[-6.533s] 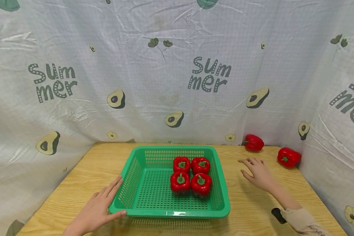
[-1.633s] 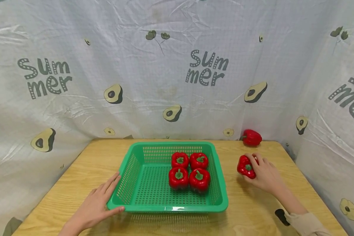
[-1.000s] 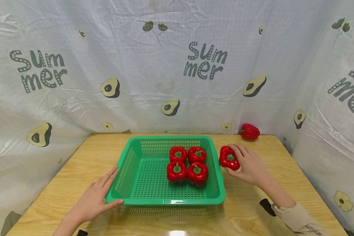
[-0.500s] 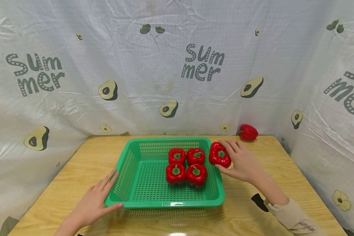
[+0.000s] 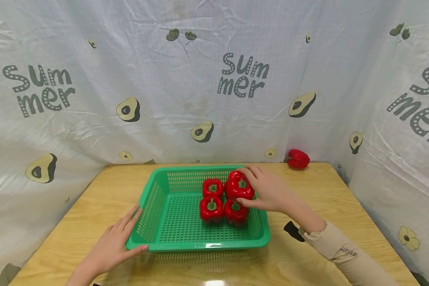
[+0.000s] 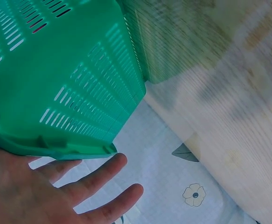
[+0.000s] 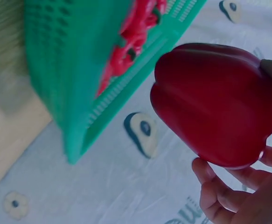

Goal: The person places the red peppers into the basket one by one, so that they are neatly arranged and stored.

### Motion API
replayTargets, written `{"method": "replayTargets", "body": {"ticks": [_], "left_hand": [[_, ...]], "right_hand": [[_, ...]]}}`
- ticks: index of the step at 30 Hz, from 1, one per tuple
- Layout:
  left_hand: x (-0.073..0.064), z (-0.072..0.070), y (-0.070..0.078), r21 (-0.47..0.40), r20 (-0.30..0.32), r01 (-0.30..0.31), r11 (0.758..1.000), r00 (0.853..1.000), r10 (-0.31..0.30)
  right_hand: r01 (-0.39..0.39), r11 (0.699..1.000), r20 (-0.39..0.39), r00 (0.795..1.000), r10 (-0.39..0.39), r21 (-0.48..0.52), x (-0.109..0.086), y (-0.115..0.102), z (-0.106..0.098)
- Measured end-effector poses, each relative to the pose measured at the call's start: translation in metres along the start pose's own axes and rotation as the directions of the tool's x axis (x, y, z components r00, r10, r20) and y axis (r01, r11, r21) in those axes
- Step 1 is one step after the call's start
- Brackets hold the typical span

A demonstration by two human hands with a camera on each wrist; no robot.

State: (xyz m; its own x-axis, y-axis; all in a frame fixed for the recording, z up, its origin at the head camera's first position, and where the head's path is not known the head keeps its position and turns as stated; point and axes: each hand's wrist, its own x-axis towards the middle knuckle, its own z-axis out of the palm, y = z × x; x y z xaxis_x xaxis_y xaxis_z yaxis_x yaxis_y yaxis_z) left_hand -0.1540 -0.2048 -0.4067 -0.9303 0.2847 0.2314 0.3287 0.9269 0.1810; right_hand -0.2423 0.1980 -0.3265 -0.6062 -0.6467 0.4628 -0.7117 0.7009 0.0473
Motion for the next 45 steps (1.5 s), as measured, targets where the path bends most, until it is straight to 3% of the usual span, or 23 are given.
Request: {"method": "replayTargets", "body": {"ticks": [5, 16, 25, 37, 45], "left_hand": [[-0.001, 0.000, -0.001, -0.006, 0.014, 0.007, 1.000, 1.000, -0.007], [-0.002, 0.003, -0.003, -0.011, -0.002, 0.003, 1.000, 1.000, -0.003], [-0.001, 0.000, -0.004, -0.003, -0.032, -0.008, 1.000, 0.999, 0.008], [-0.004, 0.002, -0.005, -0.024, -0.010, 0.009, 1.000, 1.000, -0.009], [-0.003, 0.002, -0.006, -0.028, -0.018, 0.011, 1.000, 1.000, -0.011]], "right_hand": [[0.022, 0.999, 0.076, 0.997, -0.023, 0.024, 0.016, -0.012, 0.001], [0.055, 0.998, 0.124, 0.991, -0.060, 0.041, 0.042, -0.027, 0.013], [0.106, 0.994, 0.102, 0.989, -0.107, 0.012, 0.065, -0.039, 0.022], [0.167, 0.986, 0.100, 0.981, -0.167, 0.011, 0.085, -0.055, 0.047], [0.138, 0.990, 0.134, 0.981, -0.139, 0.017, 0.097, -0.061, 0.059]]}}
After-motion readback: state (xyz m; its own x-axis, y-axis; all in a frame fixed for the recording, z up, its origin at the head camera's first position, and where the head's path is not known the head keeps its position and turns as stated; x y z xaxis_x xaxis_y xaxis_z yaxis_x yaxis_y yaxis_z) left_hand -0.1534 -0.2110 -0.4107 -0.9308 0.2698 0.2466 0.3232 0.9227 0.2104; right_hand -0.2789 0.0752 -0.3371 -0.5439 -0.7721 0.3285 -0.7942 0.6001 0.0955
